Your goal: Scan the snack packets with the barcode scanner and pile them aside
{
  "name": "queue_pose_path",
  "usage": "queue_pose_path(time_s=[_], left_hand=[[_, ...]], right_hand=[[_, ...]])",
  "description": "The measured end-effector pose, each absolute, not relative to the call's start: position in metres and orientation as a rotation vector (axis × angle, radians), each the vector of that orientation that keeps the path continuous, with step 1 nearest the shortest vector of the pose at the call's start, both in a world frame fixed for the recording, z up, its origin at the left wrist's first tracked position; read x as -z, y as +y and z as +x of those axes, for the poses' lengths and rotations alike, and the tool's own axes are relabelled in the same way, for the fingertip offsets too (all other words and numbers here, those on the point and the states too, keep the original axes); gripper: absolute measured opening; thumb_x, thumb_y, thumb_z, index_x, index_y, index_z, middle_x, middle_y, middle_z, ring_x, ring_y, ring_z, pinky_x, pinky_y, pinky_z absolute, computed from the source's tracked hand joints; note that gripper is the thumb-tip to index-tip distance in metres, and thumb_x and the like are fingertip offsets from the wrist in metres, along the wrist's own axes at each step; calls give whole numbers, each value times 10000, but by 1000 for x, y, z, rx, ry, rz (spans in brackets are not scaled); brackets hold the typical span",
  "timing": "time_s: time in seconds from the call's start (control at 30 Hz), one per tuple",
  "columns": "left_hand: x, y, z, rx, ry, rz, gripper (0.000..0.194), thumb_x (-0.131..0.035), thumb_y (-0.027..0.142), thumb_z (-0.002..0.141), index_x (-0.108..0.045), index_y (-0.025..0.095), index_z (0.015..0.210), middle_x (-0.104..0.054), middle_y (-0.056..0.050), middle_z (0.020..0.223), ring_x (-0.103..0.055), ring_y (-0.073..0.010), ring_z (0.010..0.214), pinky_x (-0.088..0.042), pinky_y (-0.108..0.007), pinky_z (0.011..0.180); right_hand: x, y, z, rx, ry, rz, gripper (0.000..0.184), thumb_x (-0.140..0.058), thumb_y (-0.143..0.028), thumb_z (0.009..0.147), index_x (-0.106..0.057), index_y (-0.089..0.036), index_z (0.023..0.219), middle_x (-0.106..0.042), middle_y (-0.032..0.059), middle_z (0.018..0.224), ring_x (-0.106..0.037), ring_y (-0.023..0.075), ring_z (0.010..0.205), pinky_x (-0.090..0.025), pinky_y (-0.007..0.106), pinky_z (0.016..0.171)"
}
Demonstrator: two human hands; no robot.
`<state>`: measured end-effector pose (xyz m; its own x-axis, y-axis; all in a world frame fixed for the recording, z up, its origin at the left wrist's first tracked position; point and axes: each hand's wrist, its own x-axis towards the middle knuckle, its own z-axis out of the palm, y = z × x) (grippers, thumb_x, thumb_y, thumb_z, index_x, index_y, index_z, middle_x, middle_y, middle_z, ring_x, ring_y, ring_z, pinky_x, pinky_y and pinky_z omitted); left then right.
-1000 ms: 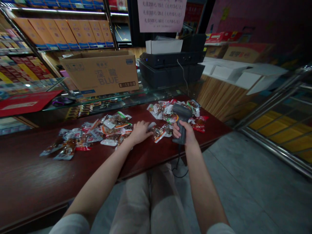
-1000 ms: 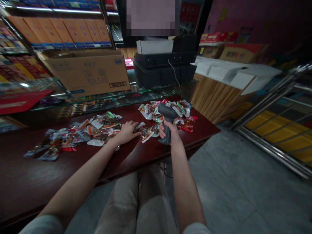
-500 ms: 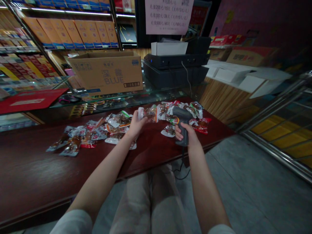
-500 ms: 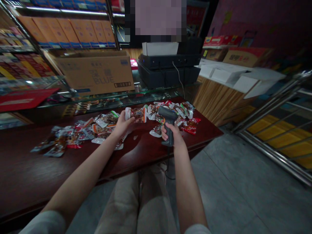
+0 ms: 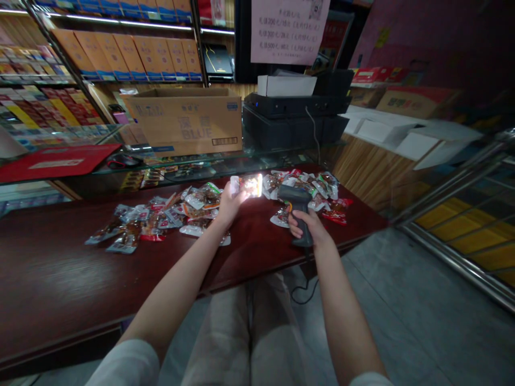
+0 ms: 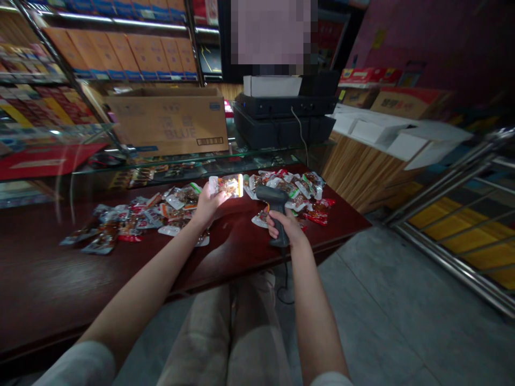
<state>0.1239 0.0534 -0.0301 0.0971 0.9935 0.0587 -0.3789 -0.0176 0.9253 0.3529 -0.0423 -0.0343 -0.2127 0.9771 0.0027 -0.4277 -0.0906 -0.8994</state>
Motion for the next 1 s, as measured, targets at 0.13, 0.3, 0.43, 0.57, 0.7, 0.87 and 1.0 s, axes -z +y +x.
queue_pose_path(time_s=[0.13,0.3,0.43,0.57,0.7,0.87,1.0], left_hand=[[42,62,124,-1469,951,1397,329,-701,245,722,-578,155,1013,-656,-54,973,-644,-192,917,-546,-342,857],[31,59,120,-1394,1202,1689,344,-584,198,766,-562,125,1101,-667,-94,997,-644,-205,885,-523,-349,837],[2,40,107,-1150,1673,2209,548,-526,236,808,-458,95,1333,-660,-178,1117,-608,-310,1042,-442,-452,940],[-20,27,88,-826,2190,2346,537,-461,314,848,-493,66,1323,-681,-211,1029,-548,-388,1106,-386,-530,943],[-17,30,75,-632,2421,2320,408,-461,305,835,-636,33,1084,-633,-274,1102,-505,-450,1129,-386,-574,907],[-1,34,83,-695,2260,2561,454,-387,168,873,-586,85,1273,-503,-252,1372,-393,-406,1341,-231,-611,1097],[8,34,96,-370,1759,2901,439,-327,148,918,-666,166,1195,-590,-159,1333,-429,-329,1356,-205,-533,1158]], right_hand=[[35,-42,354,-1584,-983,-770,303,-714,-366,734,-544,-185,907,-491,-88,528,-356,44,323,-285,169,306],[35,-43,351,-1552,-960,-766,291,-703,-340,745,-556,-186,943,-502,-81,536,-355,44,325,-290,173,311],[32,-43,353,-1481,-927,-700,273,-702,-368,745,-547,-202,896,-492,-82,540,-343,42,322,-279,175,309],[24,-40,381,-1291,-936,-693,281,-682,-416,772,-585,-214,941,-521,-66,559,-411,65,352,-344,204,346],[7,-24,432,-957,-977,-924,240,-677,-427,761,-664,-219,881,-656,2,632,-592,142,528,-488,269,504],[-8,21,479,-824,-924,-1107,327,-701,-403,650,-727,-165,873,-761,72,922,-693,229,831,-538,314,689],[3,51,488,-934,-956,-1193,357,-671,-442,616,-731,-177,847,-766,65,960,-694,214,802,-529,309,694]])
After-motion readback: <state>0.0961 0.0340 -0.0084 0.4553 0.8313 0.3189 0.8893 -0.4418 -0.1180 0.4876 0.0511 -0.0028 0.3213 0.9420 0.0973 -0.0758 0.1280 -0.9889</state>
